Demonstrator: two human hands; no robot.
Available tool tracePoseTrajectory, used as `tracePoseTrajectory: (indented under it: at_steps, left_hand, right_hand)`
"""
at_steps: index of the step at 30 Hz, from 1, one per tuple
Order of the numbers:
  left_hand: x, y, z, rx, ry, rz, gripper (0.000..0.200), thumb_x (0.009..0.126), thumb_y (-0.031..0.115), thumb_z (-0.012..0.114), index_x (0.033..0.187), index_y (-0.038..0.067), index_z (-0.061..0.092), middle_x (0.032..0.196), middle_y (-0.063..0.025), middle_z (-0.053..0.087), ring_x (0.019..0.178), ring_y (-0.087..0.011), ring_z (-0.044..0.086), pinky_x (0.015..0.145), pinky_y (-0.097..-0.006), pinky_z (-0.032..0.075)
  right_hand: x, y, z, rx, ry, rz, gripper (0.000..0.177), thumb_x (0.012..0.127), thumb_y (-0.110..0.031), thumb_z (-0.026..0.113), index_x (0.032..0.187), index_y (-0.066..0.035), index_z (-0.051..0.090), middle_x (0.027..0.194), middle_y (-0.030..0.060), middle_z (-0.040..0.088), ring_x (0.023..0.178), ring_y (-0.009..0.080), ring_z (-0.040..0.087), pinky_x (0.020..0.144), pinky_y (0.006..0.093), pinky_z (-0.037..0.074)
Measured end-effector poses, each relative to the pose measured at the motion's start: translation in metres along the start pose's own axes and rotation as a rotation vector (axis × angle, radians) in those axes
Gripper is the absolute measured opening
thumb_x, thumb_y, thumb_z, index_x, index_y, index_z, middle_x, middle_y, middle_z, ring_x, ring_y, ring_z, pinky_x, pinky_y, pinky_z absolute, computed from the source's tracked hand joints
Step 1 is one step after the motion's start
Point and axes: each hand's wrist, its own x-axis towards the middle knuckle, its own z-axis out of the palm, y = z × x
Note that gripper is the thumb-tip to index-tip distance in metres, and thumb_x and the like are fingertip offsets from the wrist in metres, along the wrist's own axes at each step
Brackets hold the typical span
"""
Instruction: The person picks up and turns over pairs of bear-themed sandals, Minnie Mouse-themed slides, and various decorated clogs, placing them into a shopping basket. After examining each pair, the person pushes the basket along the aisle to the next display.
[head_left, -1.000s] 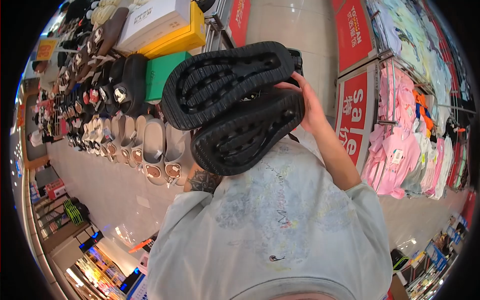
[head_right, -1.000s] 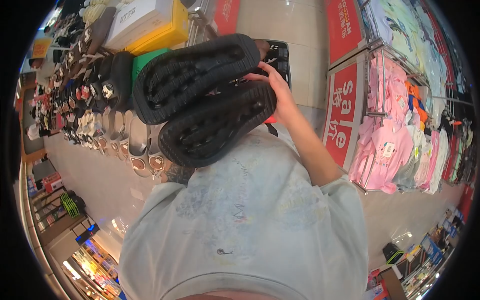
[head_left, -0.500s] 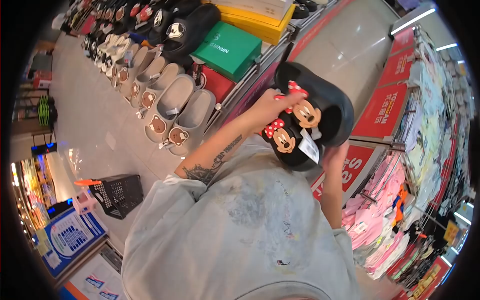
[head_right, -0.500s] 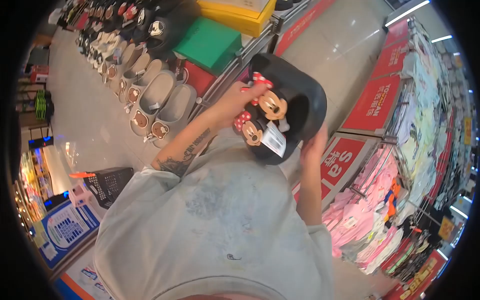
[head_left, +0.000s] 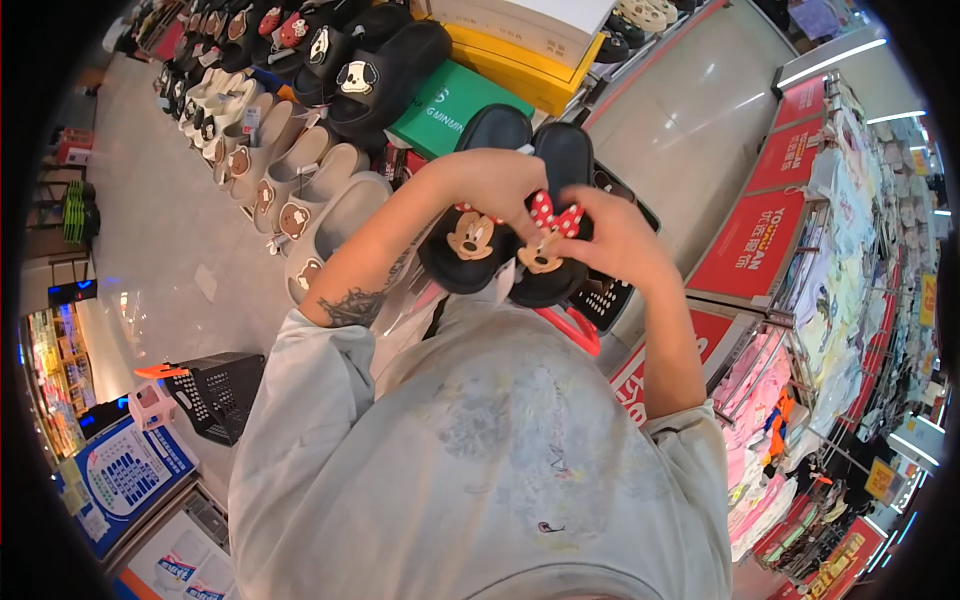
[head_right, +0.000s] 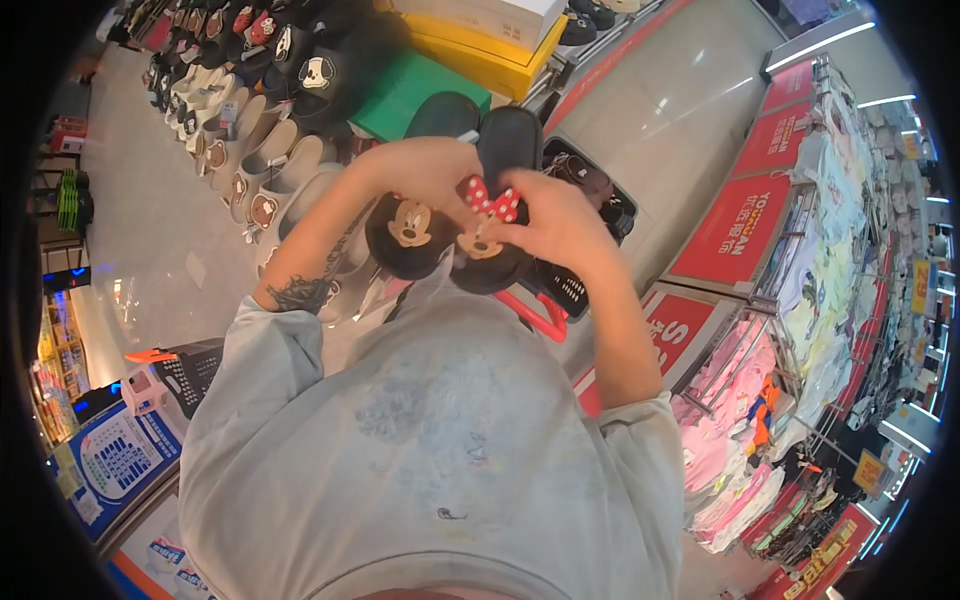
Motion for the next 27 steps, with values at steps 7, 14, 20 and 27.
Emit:
tracePoseTrajectory:
  at_steps: [7, 14, 20, 27]
  left_hand:
    - [-0.011, -0.033, -0.023, 0.149, 0.121, 0.100, 0.065, 0.058, 0.008, 0.073, 0.119, 0.011, 0.053, 0.085, -0.0125, 0.065, 0.081, -0.0317, 0.063, 0.072, -0.0401, 0.049]
    - [-0.009, -0.065, -0.060, 0.441, 0.379, 0.056, 0.061, 0.058, 0.002, 0.062, 0.118, 0.016, 0.057, 0.083, -0.0078, 0.066, 0.083, -0.0249, 0.063, 0.072, -0.0349, 0.040]
    - [0.009, -0.080, -0.063, 0.509, 0.389, 0.105, 0.061, 0.060, -0.002, 0.060, 0.117, 0.020, 0.058, 0.087, -0.0050, 0.066, 0.086, -0.0199, 0.062, 0.080, -0.0352, 0.033]
    - [0.006, -0.093, -0.060, 0.432, 0.598, 0.242, 0.059, 0.064, 0.003, 0.063, 0.119, 0.021, 0.055, 0.077, -0.0030, 0.055, 0.084, -0.0196, 0.053, 0.098, -0.0412, 0.024]
  right_hand:
    - [0.028, 0.005, 0.016, 0.064, -0.127, 0.096, 0.045, 0.069, -0.030, 0.076, 0.094, 0.002, 0.056, 0.088, 0.0174, 0.058, 0.083, 0.0364, 0.058, 0.072, 0.0407, 0.046]
    - [0.076, 0.023, 0.031, 0.075, -0.015, 0.122, 0.040, 0.078, -0.024, 0.069, 0.101, 0.003, 0.052, 0.097, 0.0184, 0.055, 0.092, 0.0385, 0.055, 0.076, 0.0396, 0.045]
    - [0.098, 0.031, 0.047, 0.154, -0.023, 0.187, 0.041, 0.079, -0.026, 0.068, 0.103, 0.003, 0.052, 0.098, 0.0202, 0.057, 0.090, 0.0374, 0.056, 0.076, 0.0388, 0.045]
    - [0.097, 0.016, 0.039, 0.124, 0.080, 0.207, 0.039, 0.080, -0.026, 0.068, 0.101, 0.003, 0.054, 0.093, 0.0187, 0.058, 0.083, 0.0354, 0.057, 0.072, 0.0378, 0.045]
